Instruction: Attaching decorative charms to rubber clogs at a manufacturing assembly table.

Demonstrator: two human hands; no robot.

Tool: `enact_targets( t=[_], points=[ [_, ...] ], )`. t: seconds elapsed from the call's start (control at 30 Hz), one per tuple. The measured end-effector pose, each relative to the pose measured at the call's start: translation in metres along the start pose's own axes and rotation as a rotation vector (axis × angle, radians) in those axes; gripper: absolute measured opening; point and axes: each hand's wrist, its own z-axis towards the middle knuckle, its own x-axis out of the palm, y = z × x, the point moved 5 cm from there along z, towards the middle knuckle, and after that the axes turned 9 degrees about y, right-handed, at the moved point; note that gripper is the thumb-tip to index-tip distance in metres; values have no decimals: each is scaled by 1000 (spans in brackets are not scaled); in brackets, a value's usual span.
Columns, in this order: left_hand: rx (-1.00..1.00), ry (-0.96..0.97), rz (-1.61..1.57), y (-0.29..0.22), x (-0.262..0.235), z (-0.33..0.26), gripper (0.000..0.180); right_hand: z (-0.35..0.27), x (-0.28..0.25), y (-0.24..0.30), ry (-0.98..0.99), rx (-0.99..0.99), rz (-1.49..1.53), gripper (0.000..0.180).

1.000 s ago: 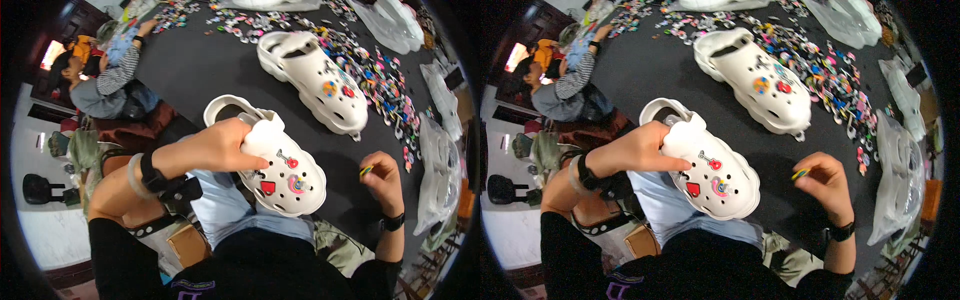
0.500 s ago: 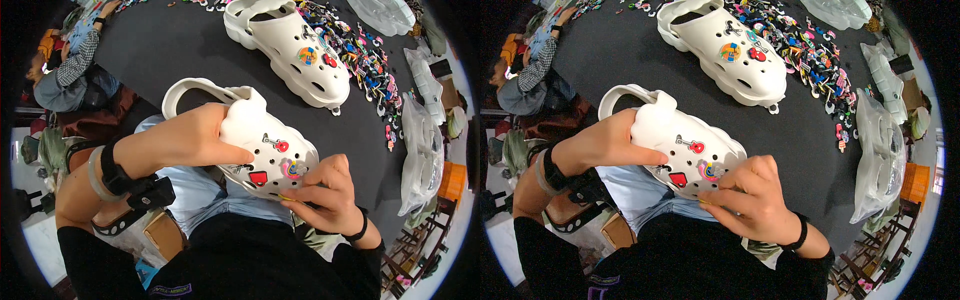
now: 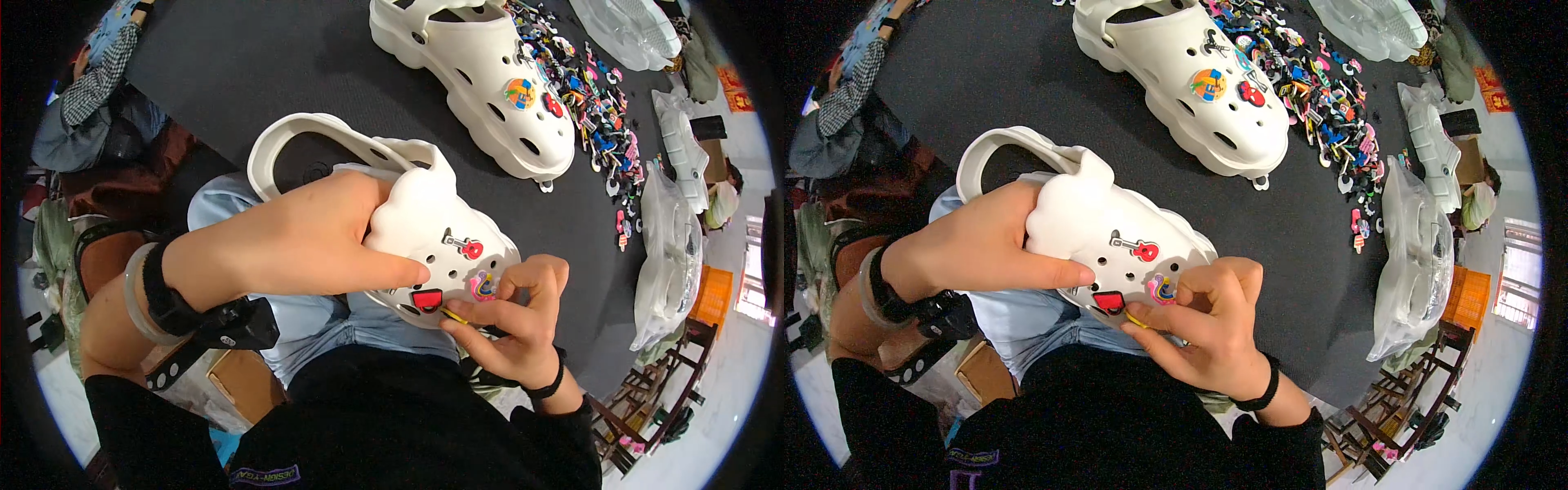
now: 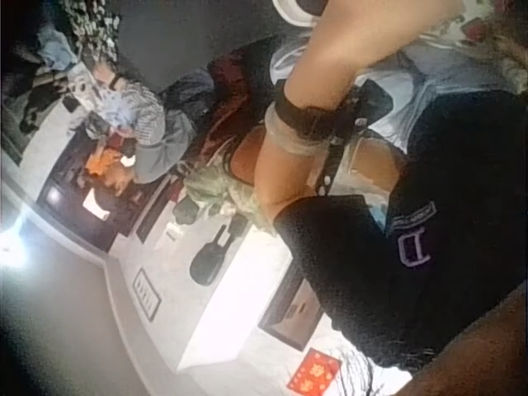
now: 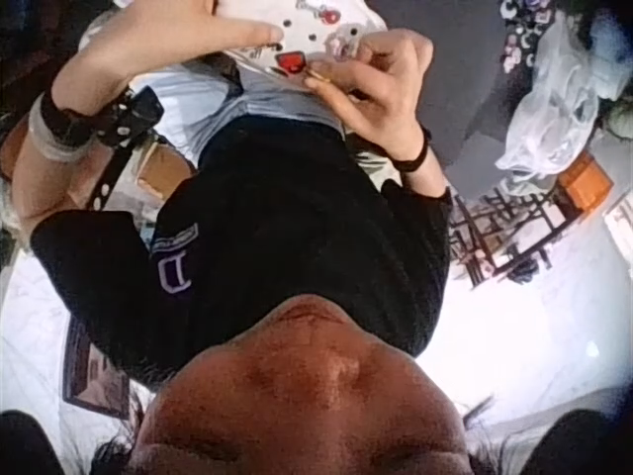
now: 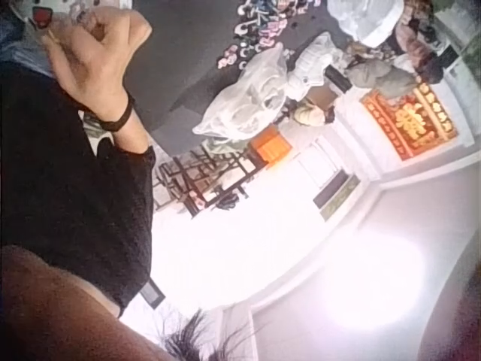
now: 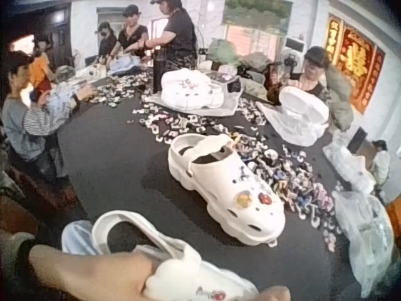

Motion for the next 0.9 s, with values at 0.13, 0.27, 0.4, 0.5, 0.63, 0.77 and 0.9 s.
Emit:
enact_targets(
  t=[0.13,0.27,0.4,0.5,0.63,0.77,0.9],
  points=[
    [30,13,4,3,-2,4,49,-8,7,-6,-60,17,-26,28],
    [2,31,6,2,-3,5,50,-13,13,-21,-114,118,138,72],
    [-5,29,1,5,-3,3,50,1,10,-25,9,211,266,87],
    [-57,45,8,3,-5,4,48,-2,6,-27,-88,130,241,63],
    [2,10,-2,4,-4,3,45,-1,-2,-13,-99,-13,21,34],
    [67,9,-5,2,-4,5,43,10,-9,-15,-64,19,92,25],
    [59,13,-46,6,-2,6,44,30,-11,-12,-8,54,77,22]
  ],
)
